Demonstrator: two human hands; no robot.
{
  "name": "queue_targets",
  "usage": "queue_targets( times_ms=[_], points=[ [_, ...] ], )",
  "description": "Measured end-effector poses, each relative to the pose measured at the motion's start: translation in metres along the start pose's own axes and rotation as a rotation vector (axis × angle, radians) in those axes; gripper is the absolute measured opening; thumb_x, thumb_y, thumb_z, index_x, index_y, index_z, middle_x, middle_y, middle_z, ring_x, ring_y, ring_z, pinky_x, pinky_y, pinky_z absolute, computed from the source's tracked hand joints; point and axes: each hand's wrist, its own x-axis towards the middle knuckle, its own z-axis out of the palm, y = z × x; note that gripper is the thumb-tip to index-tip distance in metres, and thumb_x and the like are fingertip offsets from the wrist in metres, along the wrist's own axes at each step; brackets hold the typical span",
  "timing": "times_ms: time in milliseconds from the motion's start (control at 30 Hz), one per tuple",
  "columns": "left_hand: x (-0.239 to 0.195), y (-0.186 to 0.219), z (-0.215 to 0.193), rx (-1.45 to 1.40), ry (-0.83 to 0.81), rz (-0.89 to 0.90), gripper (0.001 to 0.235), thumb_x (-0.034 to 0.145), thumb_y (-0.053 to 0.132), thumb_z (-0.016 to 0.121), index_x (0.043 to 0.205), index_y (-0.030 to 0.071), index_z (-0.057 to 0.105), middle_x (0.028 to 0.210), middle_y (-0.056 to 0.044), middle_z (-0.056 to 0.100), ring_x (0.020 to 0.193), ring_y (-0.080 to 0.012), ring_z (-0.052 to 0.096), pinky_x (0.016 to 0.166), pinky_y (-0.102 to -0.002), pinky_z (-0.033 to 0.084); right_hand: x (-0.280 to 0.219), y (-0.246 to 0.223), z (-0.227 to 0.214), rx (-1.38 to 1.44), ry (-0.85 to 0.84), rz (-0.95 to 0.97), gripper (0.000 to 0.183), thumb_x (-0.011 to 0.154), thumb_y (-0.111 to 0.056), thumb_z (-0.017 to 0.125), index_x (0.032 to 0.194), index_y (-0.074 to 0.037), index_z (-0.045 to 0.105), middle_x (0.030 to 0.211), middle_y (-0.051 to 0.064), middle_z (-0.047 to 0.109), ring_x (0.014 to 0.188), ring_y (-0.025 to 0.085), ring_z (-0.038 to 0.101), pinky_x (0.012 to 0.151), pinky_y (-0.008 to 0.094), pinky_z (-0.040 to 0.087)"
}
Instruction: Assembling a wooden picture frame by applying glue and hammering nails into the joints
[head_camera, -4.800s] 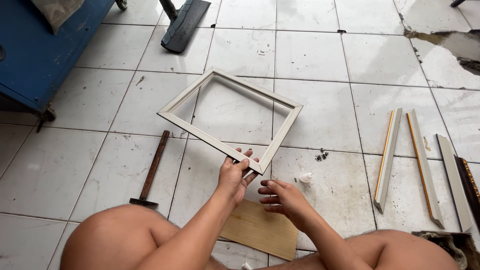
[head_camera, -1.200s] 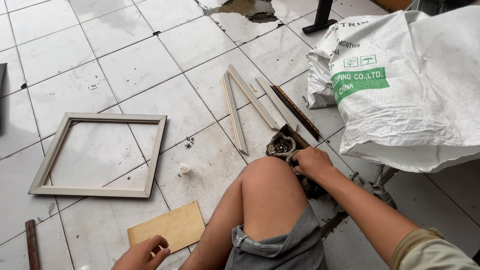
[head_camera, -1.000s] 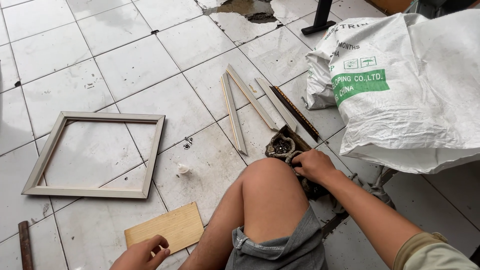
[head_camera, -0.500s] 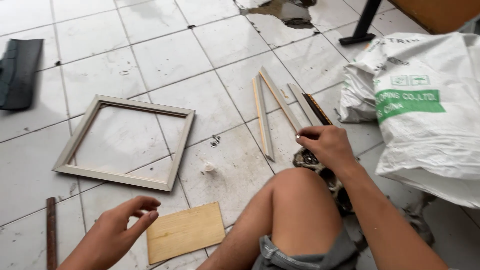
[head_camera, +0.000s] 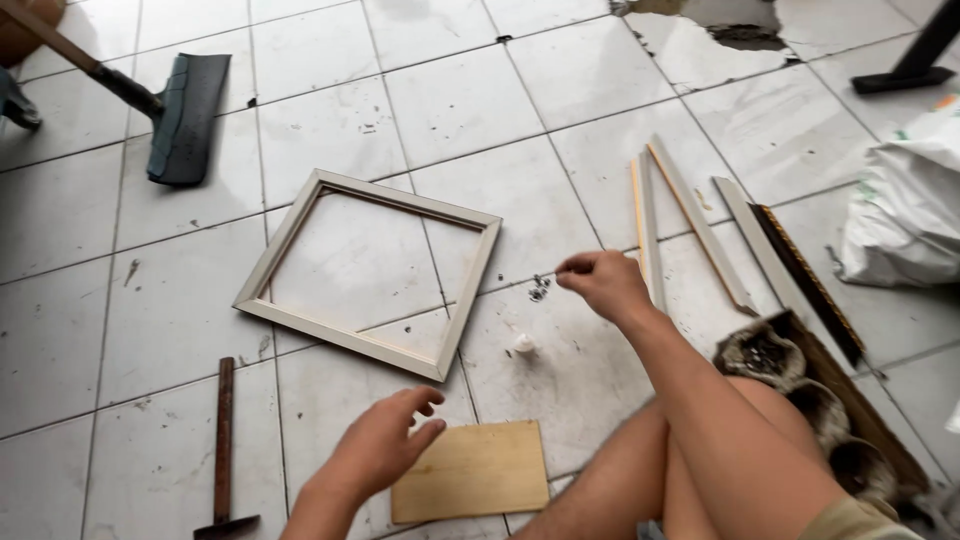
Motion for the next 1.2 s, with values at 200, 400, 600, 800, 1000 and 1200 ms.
queue_targets(
  times_ms=[200,400,600,800,1000,1200],
  points=[
    [0.016,0.002,-0.002,0.002,-0.031,0.009,0.039,0.084,0.032,0.050,0.121,0.025,0.042,0.120,0.010,0.052,0.099,-0.0118,0.058,0.088,-0.031,0.046,0.006,-0.013,0.010,-0.118,-0.115,0.062,0.023,0.084,-0.027,0.055,0.098,-0.014,0.068,0.081,-0.002,0.070,0.074,0.007,0.063,0.069,0.022,0.047],
    [0.031,0.000,0.003,0.068,-0.052,0.025,0.043,0.086,0.033,0.049,0.125,0.021,0.036,0.125,0.007,0.043,0.108,-0.0150,0.049,0.091,-0.036,0.042,0.021,-0.021,0.032,-0.329,0.054,-0.110,0.010,0.080,-0.027,0.062,0.084,-0.021,0.068,0.071,-0.003,0.068,0.054,0.010,0.059,0.052,0.026,0.046],
    [0.054,-0.015,0.024,0.207,0.059,0.078,0.057,0.085,0.036,0.054,0.129,0.009,0.030,0.137,-0.011,0.025,0.118,-0.0263,0.036,0.084,-0.042,0.042,0.049,-0.002,0.083,-0.527,0.215,-0.668,0.021,0.075,-0.021,0.065,0.095,-0.024,0.066,0.086,-0.002,0.060,0.074,0.015,0.054,0.063,0.030,0.044],
    [0.062,-0.021,0.031,0.376,-0.166,0.001,0.079,0.088,0.044,0.046,0.140,0.012,-0.005,0.149,-0.003,-0.013,0.135,-0.0297,-0.004,0.090,-0.046,0.030,0.063,-0.019,0.087,-0.704,0.194,-0.697,0.025,0.084,-0.014,0.051,0.081,-0.029,0.070,0.083,-0.010,0.067,0.068,0.012,0.049,0.064,0.030,0.031],
    [0.073,-0.031,0.028,0.327,0.011,0.070,0.076,0.087,0.044,0.045,0.140,0.016,-0.001,0.149,0.001,-0.008,0.133,-0.0345,-0.003,0.096,-0.057,0.020,0.062,-0.018,0.079,-0.821,0.099,-0.555,0.013,0.076,-0.039,0.062,0.081,-0.027,0.066,0.076,-0.011,0.066,0.069,0.009,0.054,0.068,0.032,0.037],
    [0.098,-0.038,0.047,0.470,0.228,0.129,0.088,0.083,0.050,0.049,0.139,0.007,-0.004,0.147,-0.009,-0.010,0.128,-0.0414,0.007,0.089,-0.060,0.023,0.045,-0.037,0.058,-0.559,0.008,-0.365,0.012,0.078,-0.026,0.064,0.082,-0.014,0.064,0.076,0.001,0.062,0.059,0.014,0.056,0.074,0.036,0.047]
  ],
)
